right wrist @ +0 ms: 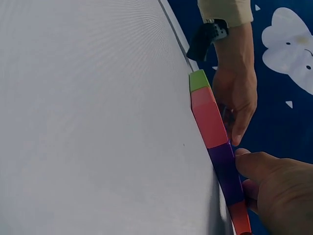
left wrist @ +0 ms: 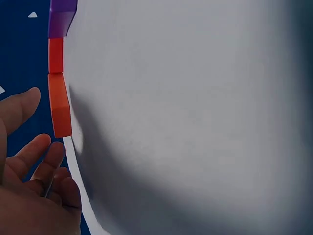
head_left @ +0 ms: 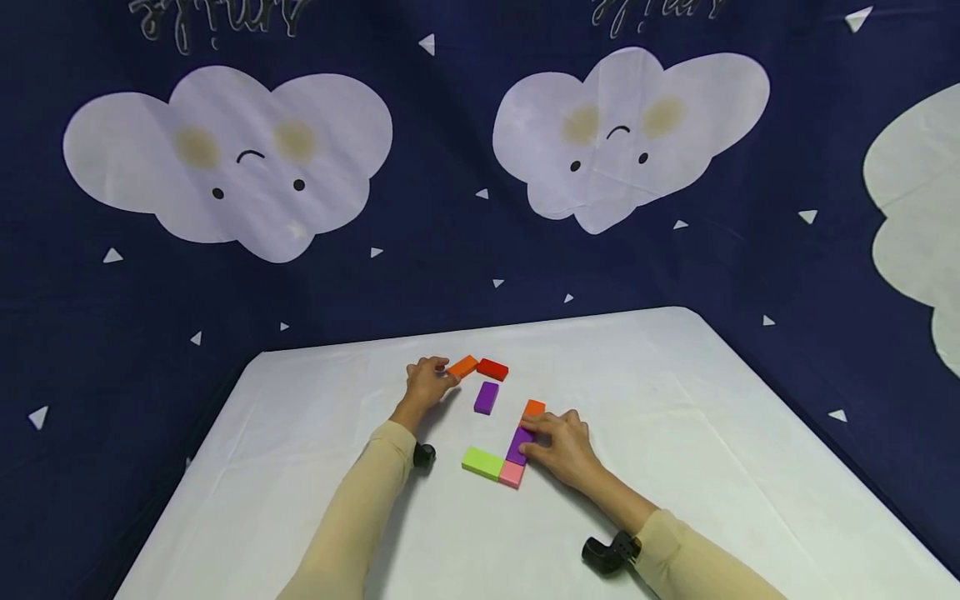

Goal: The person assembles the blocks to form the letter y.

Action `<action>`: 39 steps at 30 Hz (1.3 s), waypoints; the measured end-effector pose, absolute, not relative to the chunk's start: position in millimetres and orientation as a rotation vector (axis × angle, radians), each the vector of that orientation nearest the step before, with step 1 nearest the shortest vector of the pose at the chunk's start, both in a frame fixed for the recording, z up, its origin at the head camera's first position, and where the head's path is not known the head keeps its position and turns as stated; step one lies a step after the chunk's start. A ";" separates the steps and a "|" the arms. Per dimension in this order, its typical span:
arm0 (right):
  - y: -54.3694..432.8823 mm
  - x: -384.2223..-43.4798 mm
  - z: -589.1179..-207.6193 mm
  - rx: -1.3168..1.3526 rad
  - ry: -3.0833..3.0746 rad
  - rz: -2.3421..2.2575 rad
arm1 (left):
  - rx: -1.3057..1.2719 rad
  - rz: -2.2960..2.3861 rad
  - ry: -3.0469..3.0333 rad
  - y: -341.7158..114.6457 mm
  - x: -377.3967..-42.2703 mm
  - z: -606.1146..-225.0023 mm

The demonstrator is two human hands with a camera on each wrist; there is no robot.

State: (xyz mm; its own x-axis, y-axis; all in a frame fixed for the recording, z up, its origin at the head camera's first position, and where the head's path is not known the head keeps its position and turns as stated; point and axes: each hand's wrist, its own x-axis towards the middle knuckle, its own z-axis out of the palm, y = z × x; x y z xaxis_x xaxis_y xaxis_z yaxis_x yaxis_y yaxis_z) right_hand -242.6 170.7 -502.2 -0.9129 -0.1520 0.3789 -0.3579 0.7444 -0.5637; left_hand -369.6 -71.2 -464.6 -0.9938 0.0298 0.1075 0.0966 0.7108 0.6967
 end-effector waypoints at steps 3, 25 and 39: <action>168.9 -243.2 -500.9 0.405 -2.647 0.935 | -0.098 -1.107 -2.847 -70.3 -373.9 -465.4; 170.4 -242.0 -499.3 0.402 -2.655 0.927 | -0.068 -1.153 -2.856 -61.9 -381.2 -470.5; 169.8 -240.7 -498.7 0.403 -2.643 0.918 | 0.004 -1.152 -2.848 -63.4 -379.3 -469.2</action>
